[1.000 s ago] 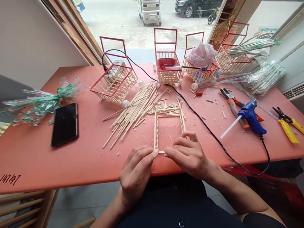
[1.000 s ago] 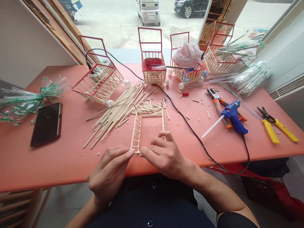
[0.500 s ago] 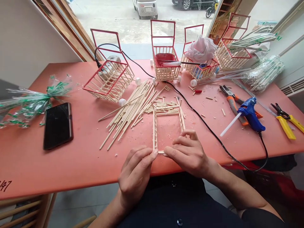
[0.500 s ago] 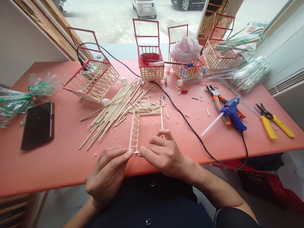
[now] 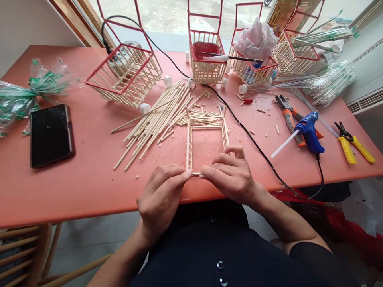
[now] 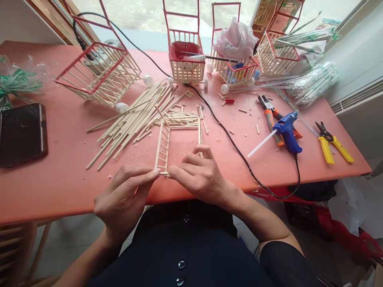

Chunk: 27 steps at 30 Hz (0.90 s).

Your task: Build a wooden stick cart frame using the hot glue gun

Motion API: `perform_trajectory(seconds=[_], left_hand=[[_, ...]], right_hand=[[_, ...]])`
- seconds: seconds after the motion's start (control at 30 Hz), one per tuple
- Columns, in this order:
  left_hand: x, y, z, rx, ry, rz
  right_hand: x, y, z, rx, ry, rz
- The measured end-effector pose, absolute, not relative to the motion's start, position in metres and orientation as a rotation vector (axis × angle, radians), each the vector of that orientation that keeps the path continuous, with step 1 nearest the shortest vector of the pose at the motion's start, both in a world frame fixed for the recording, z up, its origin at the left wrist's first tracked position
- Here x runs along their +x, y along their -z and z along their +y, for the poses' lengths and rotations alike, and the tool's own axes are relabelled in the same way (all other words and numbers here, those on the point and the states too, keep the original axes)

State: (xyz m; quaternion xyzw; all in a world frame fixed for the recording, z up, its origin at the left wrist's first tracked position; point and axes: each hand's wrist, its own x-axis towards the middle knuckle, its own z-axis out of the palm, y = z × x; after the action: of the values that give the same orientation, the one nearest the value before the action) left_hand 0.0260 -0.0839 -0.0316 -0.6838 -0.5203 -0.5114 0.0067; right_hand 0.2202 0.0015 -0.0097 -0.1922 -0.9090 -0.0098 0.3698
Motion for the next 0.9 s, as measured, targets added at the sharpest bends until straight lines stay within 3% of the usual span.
perform_trajectory(seconds=[0.9], left_hand=[[0.0246, 0.0346, -0.0843, -2.118, 1.680, -1.578]], right_hand=[[0.2184, 0.0160, 0.0046, -0.497, 0.126, -2.326]])
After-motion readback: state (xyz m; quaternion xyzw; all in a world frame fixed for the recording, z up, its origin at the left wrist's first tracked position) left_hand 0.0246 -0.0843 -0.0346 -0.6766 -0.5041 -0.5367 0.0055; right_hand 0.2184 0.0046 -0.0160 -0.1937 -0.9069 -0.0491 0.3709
